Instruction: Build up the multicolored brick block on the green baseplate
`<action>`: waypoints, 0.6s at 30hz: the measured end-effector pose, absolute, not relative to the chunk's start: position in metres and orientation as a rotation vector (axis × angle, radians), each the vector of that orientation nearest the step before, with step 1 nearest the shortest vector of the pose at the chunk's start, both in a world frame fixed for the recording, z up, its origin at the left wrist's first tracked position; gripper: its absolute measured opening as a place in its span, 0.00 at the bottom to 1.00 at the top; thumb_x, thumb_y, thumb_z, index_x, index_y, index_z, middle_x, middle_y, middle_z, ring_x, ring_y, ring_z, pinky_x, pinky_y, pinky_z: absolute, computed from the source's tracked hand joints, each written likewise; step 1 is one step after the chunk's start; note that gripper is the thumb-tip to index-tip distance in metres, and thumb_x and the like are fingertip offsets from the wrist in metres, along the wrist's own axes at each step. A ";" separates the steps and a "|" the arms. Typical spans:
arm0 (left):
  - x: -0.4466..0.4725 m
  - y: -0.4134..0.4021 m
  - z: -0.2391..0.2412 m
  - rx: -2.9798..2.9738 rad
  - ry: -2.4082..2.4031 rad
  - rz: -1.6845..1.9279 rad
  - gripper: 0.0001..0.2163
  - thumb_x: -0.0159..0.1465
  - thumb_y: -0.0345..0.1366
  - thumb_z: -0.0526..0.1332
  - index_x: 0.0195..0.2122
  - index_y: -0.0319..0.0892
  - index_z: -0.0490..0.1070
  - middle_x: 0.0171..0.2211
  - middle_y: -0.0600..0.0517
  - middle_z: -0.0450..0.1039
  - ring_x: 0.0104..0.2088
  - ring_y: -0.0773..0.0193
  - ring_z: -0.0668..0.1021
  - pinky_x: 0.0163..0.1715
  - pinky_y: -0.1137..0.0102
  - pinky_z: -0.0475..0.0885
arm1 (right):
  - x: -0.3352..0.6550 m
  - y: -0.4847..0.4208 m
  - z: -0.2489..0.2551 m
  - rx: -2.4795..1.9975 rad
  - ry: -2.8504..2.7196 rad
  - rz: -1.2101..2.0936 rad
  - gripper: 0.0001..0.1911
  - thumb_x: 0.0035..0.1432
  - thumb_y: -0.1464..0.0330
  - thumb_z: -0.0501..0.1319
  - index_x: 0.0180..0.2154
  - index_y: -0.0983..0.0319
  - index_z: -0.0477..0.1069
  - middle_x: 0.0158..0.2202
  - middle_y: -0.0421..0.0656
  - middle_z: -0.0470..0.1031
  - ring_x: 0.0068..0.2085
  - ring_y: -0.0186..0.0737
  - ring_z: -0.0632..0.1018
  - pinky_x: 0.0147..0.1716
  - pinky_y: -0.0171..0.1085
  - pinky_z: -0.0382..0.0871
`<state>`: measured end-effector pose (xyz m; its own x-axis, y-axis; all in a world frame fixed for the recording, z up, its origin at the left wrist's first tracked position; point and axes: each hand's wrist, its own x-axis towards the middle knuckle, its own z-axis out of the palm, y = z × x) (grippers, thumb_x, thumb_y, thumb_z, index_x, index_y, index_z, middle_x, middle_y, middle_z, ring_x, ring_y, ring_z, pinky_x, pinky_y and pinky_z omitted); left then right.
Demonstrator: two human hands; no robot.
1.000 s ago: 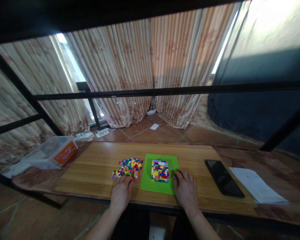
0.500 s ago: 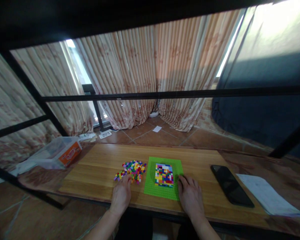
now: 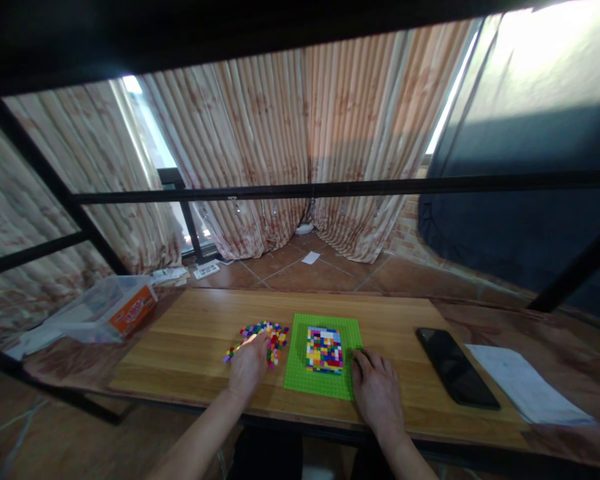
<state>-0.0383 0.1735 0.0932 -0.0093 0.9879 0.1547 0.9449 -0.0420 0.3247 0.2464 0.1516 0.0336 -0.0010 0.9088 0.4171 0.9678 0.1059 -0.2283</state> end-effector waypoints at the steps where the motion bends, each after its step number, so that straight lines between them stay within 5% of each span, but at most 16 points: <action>1: -0.038 0.175 0.094 2.138 2.073 0.506 0.13 0.67 0.34 0.47 0.42 0.46 0.71 0.35 0.51 0.75 0.36 0.64 0.76 0.34 0.72 0.64 | 0.246 0.151 0.035 -1.829 -1.931 -0.161 0.18 0.62 0.64 0.48 0.46 0.59 0.72 0.46 0.46 0.73 0.46 0.46 0.71 0.45 0.44 0.63; 13: -0.038 0.180 0.097 2.186 1.924 0.671 0.10 0.65 0.33 0.52 0.37 0.46 0.72 0.40 0.53 0.74 0.38 0.65 0.75 0.38 0.73 0.65 | 0.239 0.149 0.044 -1.898 -1.885 -0.102 0.17 0.62 0.64 0.49 0.47 0.58 0.72 0.47 0.46 0.73 0.47 0.46 0.70 0.46 0.44 0.62; 18: -0.023 0.173 0.102 2.105 1.737 0.996 0.09 0.62 0.30 0.54 0.34 0.43 0.74 0.34 0.52 0.74 0.36 0.65 0.74 0.38 0.72 0.67 | 0.235 0.147 0.050 -1.912 -1.862 -0.093 0.16 0.62 0.65 0.50 0.47 0.58 0.72 0.47 0.45 0.72 0.47 0.45 0.69 0.47 0.42 0.61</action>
